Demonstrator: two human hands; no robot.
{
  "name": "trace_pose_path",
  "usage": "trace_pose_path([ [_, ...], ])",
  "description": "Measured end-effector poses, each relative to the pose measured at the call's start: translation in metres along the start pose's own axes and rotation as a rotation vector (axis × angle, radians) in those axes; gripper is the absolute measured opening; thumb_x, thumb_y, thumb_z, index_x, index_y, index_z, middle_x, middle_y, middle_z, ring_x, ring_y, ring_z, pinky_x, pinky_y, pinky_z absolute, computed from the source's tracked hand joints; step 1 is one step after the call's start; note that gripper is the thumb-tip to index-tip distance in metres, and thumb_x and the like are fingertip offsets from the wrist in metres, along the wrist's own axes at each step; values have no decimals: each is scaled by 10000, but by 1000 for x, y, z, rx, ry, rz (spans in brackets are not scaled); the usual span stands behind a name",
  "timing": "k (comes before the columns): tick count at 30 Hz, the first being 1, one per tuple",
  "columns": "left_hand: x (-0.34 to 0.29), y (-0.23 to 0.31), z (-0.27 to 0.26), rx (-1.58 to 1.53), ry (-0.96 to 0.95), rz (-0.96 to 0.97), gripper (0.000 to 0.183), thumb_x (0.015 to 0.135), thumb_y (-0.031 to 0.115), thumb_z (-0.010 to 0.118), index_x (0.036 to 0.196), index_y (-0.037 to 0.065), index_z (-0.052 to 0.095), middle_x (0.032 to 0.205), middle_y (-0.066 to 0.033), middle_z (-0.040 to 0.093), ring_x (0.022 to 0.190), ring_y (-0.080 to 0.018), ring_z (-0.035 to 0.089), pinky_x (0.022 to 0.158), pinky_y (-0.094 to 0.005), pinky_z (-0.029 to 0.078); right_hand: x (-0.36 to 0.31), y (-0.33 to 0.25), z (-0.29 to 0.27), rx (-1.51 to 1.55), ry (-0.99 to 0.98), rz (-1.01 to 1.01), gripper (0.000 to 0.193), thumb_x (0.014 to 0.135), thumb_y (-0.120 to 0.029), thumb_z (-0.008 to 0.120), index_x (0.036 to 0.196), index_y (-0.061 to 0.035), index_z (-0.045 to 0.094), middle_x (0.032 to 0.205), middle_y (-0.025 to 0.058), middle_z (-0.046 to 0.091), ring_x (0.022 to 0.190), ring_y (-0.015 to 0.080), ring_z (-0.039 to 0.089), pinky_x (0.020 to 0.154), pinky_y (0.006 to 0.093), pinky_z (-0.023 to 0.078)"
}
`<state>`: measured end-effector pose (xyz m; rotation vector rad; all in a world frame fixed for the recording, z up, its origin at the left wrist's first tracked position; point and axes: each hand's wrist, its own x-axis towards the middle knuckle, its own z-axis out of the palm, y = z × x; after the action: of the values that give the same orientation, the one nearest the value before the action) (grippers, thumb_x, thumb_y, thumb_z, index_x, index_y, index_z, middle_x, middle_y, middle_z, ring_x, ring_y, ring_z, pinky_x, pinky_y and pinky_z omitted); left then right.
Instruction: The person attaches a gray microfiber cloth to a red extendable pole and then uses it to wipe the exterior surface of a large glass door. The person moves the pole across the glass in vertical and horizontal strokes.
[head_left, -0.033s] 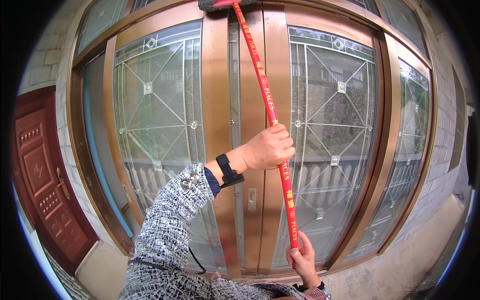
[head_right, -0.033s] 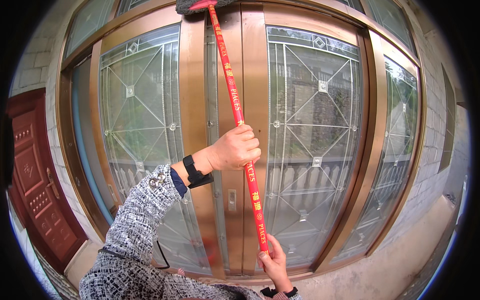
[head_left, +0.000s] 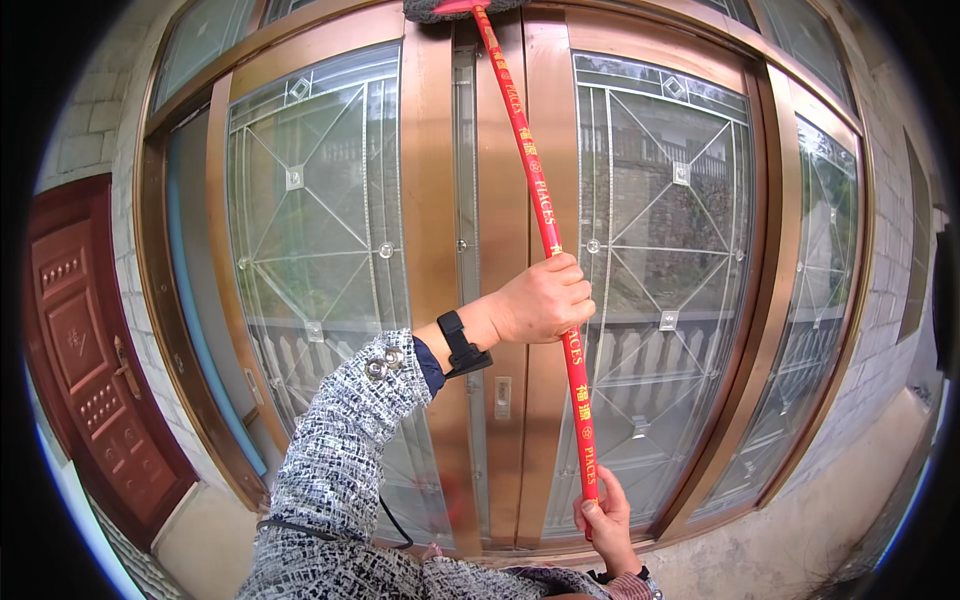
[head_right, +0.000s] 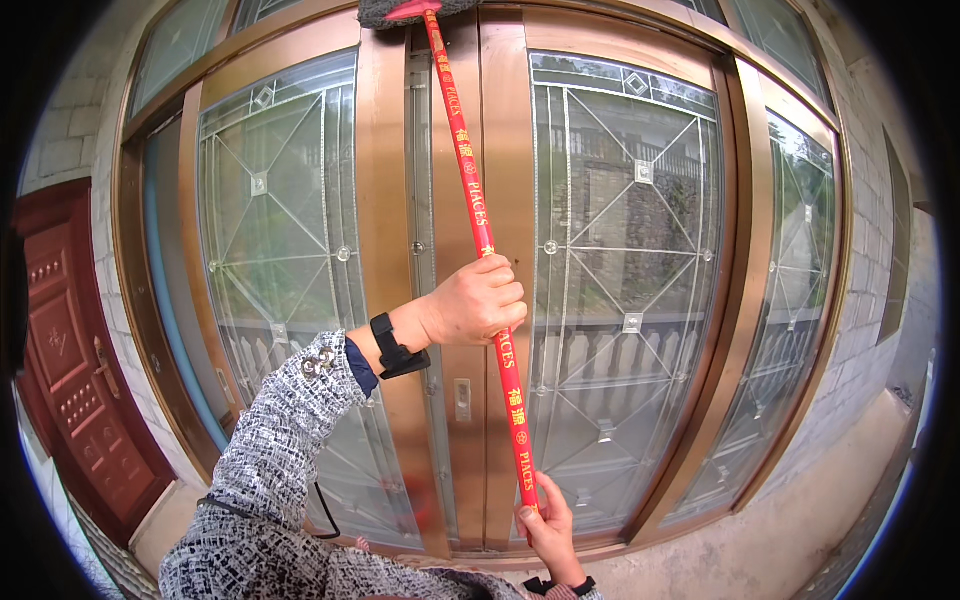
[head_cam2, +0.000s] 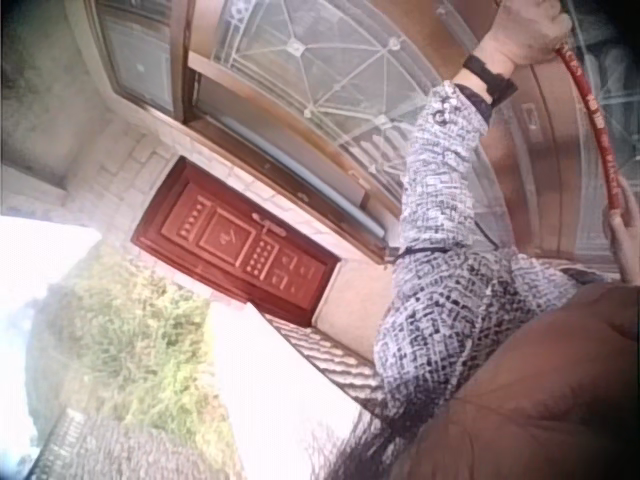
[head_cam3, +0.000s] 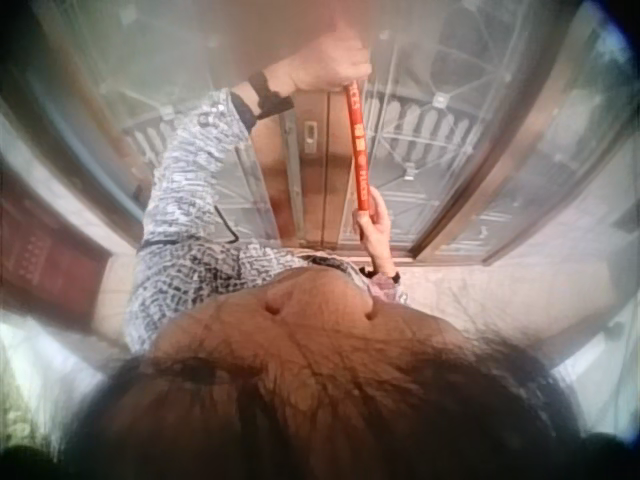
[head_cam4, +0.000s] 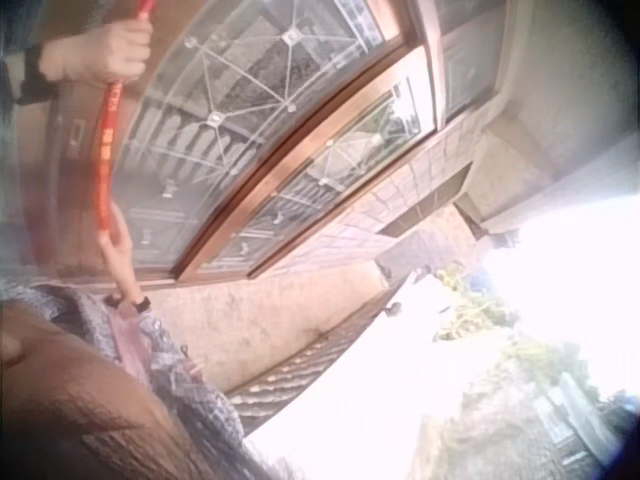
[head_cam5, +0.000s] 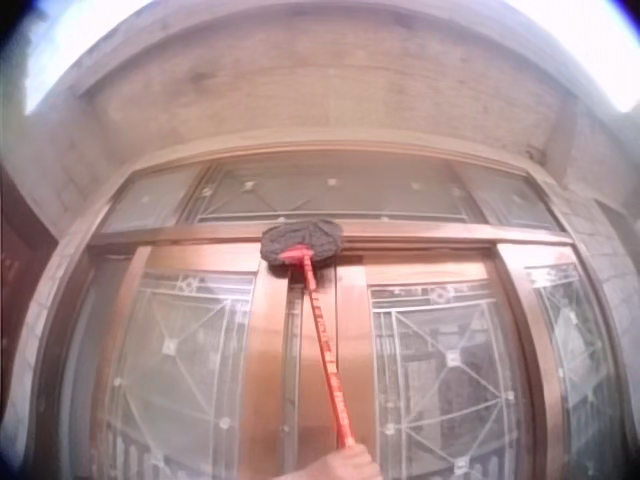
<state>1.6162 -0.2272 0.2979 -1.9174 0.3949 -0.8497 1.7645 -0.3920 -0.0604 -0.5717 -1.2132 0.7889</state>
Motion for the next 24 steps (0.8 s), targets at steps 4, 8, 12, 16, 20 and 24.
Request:
trace_pose_path([
  [4,25,37,36,-78,-37,64,240,725,159,745,703,128,508,747,-18,516,775,-215,563,886,-367,501,-42,19,-28,52,84,93,706,1016,-168,699,1612,-142,322,740,72,596,560,137,550,492,273,423],
  [8,47,77,76,-147,-122,117,185,732,156,713,705,126,532,729,-18,537,778,-211,579,869,-357,493,-79,45,-56,63,97,83,700,1034,-160,665,1622,-142,286,753,67,594,566,133,548,503,270,432],
  [12,73,103,88,-131,-4,147,207,739,136,689,704,127,485,734,-22,512,740,-207,563,848,-351,506,-97,54,-94,-74,164,22,703,1039,-138,649,1632,-126,271,778,46,586,587,117,536,530,269,446],
  [16,108,98,80,-5,122,177,195,719,142,689,723,121,495,751,-21,517,766,-207,587,937,-375,524,-90,23,-119,-286,181,-29,694,1039,-133,644,1634,-106,287,804,30,582,615,106,539,545,269,457],
  [20,141,58,74,74,184,91,132,771,147,690,766,125,560,815,-16,561,871,-205,605,1084,-418,484,-47,-36,-130,-177,107,7,670,1032,-101,649,1621,-55,334,890,23,633,678,80,581,598,255,507],
  [24,163,25,78,124,194,11,157,795,151,731,782,115,579,818,-27,561,876,-216,611,1107,-439,473,-10,-88,-134,-68,3,-25,653,1061,-121,618,1634,-60,311,859,21,585,650,76,523,569,241,447],
])
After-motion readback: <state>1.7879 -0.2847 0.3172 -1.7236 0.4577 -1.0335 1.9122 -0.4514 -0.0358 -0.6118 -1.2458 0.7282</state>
